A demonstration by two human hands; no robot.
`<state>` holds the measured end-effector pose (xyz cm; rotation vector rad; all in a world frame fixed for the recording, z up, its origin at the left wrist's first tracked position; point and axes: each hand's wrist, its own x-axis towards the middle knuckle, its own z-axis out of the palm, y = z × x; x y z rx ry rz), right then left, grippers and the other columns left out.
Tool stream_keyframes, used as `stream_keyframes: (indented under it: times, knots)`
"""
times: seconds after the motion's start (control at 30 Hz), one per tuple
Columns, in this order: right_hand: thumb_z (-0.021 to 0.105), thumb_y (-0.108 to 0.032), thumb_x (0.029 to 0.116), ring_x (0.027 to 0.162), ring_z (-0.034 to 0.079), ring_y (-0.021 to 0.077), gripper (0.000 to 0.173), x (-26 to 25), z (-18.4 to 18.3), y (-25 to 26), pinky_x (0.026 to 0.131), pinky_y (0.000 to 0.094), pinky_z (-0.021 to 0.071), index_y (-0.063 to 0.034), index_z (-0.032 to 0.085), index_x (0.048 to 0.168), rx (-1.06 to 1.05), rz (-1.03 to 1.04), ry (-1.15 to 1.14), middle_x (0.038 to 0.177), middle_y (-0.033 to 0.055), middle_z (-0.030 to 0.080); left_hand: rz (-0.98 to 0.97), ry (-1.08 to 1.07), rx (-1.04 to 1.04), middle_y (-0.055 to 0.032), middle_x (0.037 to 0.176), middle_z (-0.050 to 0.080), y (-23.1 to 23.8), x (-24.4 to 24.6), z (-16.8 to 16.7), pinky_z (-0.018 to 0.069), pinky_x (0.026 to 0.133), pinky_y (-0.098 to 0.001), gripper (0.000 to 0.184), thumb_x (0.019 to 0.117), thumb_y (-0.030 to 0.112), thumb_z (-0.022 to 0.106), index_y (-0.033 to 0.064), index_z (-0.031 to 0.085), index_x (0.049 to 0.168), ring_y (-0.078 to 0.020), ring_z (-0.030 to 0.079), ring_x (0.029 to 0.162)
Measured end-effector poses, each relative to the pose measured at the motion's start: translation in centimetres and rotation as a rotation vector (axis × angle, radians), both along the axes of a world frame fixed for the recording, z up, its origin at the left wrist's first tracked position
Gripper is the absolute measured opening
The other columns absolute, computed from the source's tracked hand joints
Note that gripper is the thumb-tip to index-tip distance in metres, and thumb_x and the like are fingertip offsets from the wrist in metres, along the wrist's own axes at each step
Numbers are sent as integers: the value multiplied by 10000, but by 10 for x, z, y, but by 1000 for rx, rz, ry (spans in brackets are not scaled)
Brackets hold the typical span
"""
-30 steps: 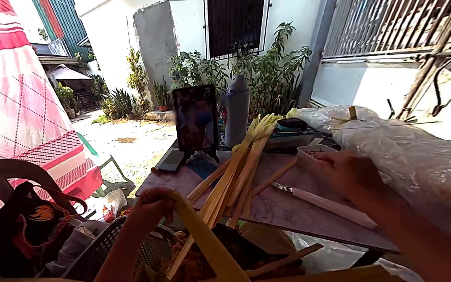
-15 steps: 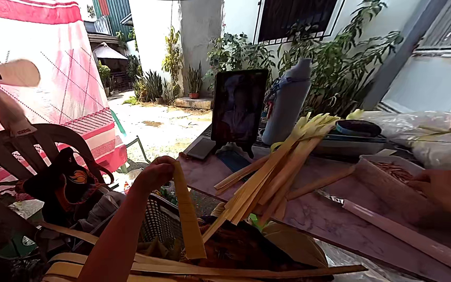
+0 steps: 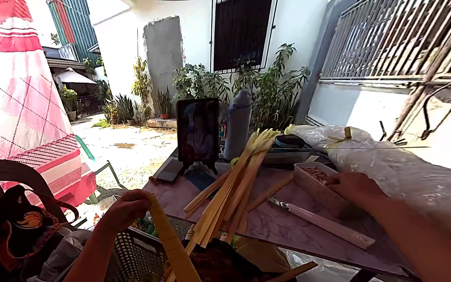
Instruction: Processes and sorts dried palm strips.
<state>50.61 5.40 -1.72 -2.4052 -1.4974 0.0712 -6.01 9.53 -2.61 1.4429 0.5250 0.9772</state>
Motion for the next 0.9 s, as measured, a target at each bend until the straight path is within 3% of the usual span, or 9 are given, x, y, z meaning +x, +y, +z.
stream_keyframes:
  times: [0.13,0.3,0.47,0.6,0.9]
  knots:
    - [577,-27,1024,1153,581,582,219,0,-4,-6,967,721,413,135,653,1149,115,-25,37,1155,395,633,54,-27,-30,38,730,727,-20,11,8,529,579,-140,227,864,33,651,209,787,819,12,626,585]
    - [629,-14,989,1158,569,570,191,8,-7,-3,968,705,432,134,675,1101,176,-36,43,1154,389,618,-20,-153,20,25,777,745,-34,22,8,540,584,-124,79,863,158,776,201,823,909,21,644,604]
    - [649,42,941,1099,614,567,133,7,-4,-3,932,716,444,130,710,1020,177,-4,31,1079,378,665,-82,-208,56,44,811,756,-49,30,7,549,599,-115,87,889,202,761,207,818,955,32,666,639]
    - [525,-52,1039,1229,562,544,268,-3,3,-2,992,695,420,99,673,1204,12,-83,37,1257,362,619,-145,-213,72,53,871,766,-59,33,6,545,615,-106,133,930,195,721,202,809,1029,43,667,668]
    - [553,-30,1017,1172,588,549,234,7,-5,-5,961,698,441,79,676,1183,89,-20,49,1201,361,632,-154,-202,-49,22,877,770,-74,39,2,566,613,-133,141,936,157,710,185,806,1035,12,684,661]
